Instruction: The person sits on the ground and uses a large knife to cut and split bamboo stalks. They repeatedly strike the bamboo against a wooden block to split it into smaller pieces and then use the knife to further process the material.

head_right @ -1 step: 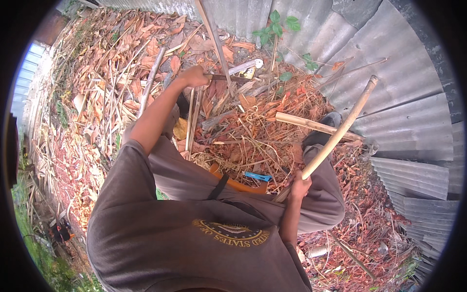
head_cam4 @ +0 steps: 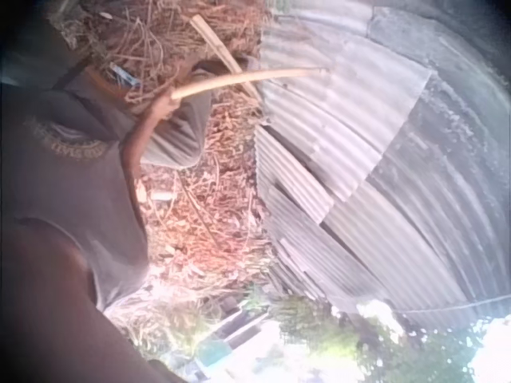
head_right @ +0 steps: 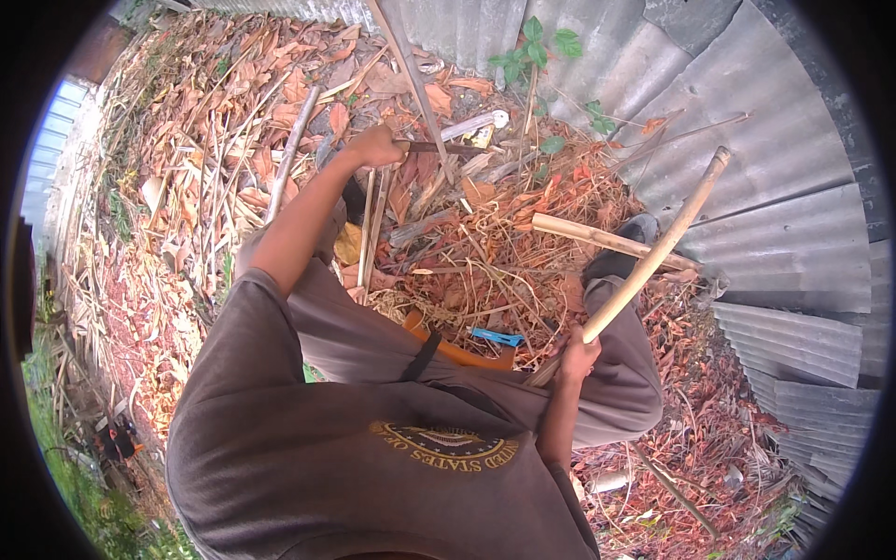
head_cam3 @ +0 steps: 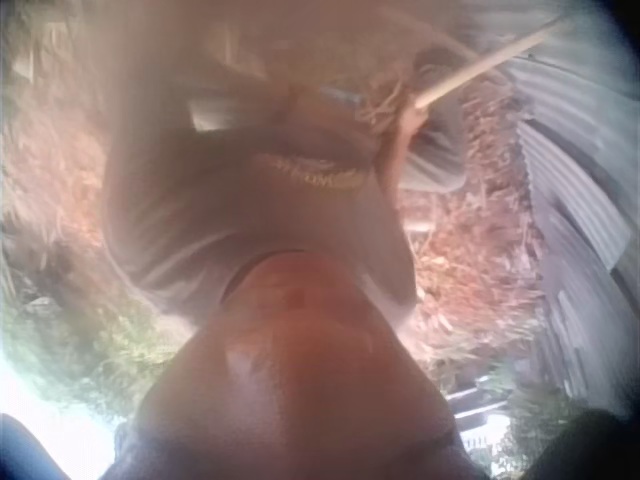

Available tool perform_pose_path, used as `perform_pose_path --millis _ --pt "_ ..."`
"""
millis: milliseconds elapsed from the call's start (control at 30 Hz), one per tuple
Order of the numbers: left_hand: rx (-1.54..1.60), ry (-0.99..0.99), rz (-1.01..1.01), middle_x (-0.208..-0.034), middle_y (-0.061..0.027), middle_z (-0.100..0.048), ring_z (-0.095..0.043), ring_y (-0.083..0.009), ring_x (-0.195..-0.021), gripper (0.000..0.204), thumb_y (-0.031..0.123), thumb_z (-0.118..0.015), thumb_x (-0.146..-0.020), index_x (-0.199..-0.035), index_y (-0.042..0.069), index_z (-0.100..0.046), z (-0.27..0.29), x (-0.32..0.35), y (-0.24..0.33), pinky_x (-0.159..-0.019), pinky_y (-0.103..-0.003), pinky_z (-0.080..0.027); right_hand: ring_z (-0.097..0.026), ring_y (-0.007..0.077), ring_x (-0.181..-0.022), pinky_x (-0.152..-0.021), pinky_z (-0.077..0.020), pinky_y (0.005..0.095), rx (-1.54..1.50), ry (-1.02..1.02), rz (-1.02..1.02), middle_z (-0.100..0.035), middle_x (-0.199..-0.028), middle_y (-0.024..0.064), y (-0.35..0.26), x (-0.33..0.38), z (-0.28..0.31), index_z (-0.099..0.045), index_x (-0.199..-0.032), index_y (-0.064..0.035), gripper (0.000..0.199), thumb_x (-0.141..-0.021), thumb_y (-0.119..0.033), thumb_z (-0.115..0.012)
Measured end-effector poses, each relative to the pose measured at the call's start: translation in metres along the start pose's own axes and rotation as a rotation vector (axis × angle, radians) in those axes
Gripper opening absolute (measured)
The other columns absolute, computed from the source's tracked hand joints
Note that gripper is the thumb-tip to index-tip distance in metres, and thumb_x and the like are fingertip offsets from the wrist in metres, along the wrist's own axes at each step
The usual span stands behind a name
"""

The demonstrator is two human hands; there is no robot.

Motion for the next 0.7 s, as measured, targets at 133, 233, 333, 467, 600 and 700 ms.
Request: perform_pose_path --millis 133,233,333,467,600,700 --pt "0.007 0.019 0.055 -0.093 -0.0302 -0.066 -0.067 -0.0402 -0.091 0.050 0.038 -0.064 -0.069 -0.089 -0.008 -0.068 -0.020 0.017 -0.023 -0.082 -0.043 -0.053 -0.045 0.0151 -0.034 -0.033 -0.0373 0.0274 0.038 0.013 -0.026 -0.046 -0.050 0.0059 0.007 -0.001 -0.004 -0.045 -0.086 -0.0002 0.013 -0.085 -0.006 -0.057" --pt "0.026 0.063 0.100 -0.089 -0.0324 -0.065 -0.066 -0.0417 -0.091 0.050 0.037 -0.062 -0.069 -0.086 -0.009 -0.067 -0.030 0.028 -0.048 -0.083 -0.045 -0.052 -0.045 0.0152 -0.034 -0.033 -0.0376 0.0274 0.083 -0.063 -0.006 -0.046 -0.050 0.0059 0.010 -0.004 -0.015 -0.045 -0.086 -0.0005 0.014 -0.085 -0.006 -0.057" --pt "0.025 0.073 0.140 -0.094 -0.0283 -0.067 -0.067 -0.0386 -0.091 0.047 0.036 -0.066 -0.068 -0.089 -0.006 -0.069 -0.026 0.032 -0.035 -0.082 -0.043 -0.054 -0.046 0.0147 -0.034 -0.032 -0.0368 0.0273 0.145 -0.091 -0.003 -0.047 -0.049 0.0055 0.011 -0.007 -0.033 -0.044 -0.084 -0.0019 0.013 -0.086 -0.006 -0.056" --pt "0.166 0.106 0.163 -0.094 -0.0271 -0.067 -0.067 -0.0382 -0.092 0.046 0.035 -0.066 -0.069 -0.092 -0.005 -0.069 -0.056 0.004 -0.021 -0.083 -0.043 -0.053 -0.047 0.0140 -0.035 -0.033 -0.0373 0.0269 0.174 -0.204 -0.019 -0.048 -0.049 0.0048 -0.003 -0.002 -0.079 -0.047 -0.081 -0.0015 0.015 -0.086 -0.010 -0.058" --pt "0.312 0.155 0.186 -0.094 -0.0269 -0.067 -0.067 -0.0383 -0.093 0.045 0.033 -0.067 -0.071 -0.093 -0.005 -0.069 -0.108 -0.029 0.000 -0.085 -0.043 -0.053 -0.045 0.0123 -0.036 -0.033 -0.0369 0.0255 0.190 -0.315 0.042 -0.047 -0.052 0.0042 -0.028 0.006 -0.134 -0.049 -0.087 -0.0010 0.019 -0.090 -0.015 -0.061" --pt "0.299 0.073 0.182 -0.095 -0.0271 -0.067 -0.066 -0.0385 -0.094 0.045 0.032 -0.067 -0.072 -0.094 -0.006 -0.069 -0.099 -0.024 0.017 -0.087 -0.043 -0.053 -0.046 0.0121 -0.038 -0.035 -0.0374 0.0250 0.221 -0.353 0.147 -0.047 -0.055 0.0042 -0.060 0.001 -0.153 -0.046 -0.090 -0.0015 0.026 -0.097 -0.024 -0.055"
Point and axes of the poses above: each hand's wrist, its own x-axis away from the middle knuckle, its own z-axis out of the back of the hand, y = z × x, the point moved 7 cm from there along -x, towards the middle knuckle
